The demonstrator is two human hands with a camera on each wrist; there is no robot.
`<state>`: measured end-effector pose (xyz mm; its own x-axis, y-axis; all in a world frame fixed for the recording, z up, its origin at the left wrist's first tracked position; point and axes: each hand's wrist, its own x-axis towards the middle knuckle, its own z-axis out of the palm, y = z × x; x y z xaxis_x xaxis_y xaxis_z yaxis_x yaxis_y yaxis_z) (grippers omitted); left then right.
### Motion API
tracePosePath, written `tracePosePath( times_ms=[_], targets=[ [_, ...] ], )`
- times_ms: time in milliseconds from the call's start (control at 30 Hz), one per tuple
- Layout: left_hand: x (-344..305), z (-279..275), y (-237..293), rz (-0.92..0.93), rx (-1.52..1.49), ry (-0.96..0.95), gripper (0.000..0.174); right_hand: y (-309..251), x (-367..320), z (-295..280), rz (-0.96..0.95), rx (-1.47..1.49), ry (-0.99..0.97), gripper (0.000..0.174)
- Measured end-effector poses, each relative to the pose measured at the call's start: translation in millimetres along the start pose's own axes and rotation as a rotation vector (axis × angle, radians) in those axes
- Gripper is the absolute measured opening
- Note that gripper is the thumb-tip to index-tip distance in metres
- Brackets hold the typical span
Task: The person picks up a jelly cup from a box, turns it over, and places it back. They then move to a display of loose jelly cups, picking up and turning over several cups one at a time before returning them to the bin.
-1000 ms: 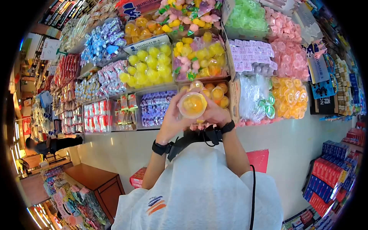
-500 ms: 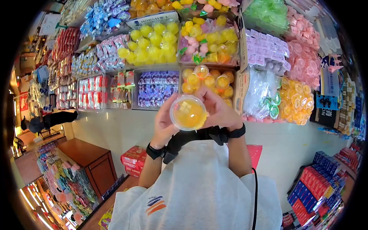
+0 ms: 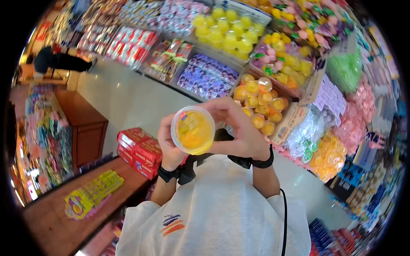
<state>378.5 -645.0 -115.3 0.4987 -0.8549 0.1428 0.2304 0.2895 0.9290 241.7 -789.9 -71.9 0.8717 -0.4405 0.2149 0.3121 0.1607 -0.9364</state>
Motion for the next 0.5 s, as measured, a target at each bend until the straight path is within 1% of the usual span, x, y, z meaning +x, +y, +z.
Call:
tracePosePath(
  times_ms=[100, 133, 200, 233, 367, 433, 500],
  targets=[
    [-33.0, -19.5, 13.2, 0.076, 0.071, 0.051, 0.073, 5.6, -5.7, 26.2, 0.104, 0.061, -0.06, 0.072],
    [-41.5, -26.1, 18.8, 0.099, 0.107, 0.049, 0.071, 6.6, -7.0, 37.1, 0.101, 0.051, -0.093, 0.073],
    [-59.1, -33.5, 29.6, 0.132, 0.066, 0.071, 0.069, 7.8, -10.6, 58.3, 0.095, 0.024, -0.15, 0.074],
    [-74.5, -35.0, 33.3, 0.137, 0.038, 0.092, 0.068, 9.4, -13.4, 68.7, 0.086, -0.034, -0.19, 0.073],
    [-131.1, -59.0, 47.5, 0.209, 0.178, 0.144, 0.072, 19.8, -22.6, 108.5, -0.014, -0.282, -0.392, 0.067],
    [-161.0, -67.1, 61.1, 0.259, 0.278, 0.15, 0.074, 22.9, -36.2, 135.3, -0.022, -0.29, -0.408, 0.065],
    [-199.3, -69.0, 77.5, 0.172, 0.312, 0.209, 0.074, 24.6, -49.4, 161.0, -0.017, -0.299, -0.446, 0.063]
  ],
)
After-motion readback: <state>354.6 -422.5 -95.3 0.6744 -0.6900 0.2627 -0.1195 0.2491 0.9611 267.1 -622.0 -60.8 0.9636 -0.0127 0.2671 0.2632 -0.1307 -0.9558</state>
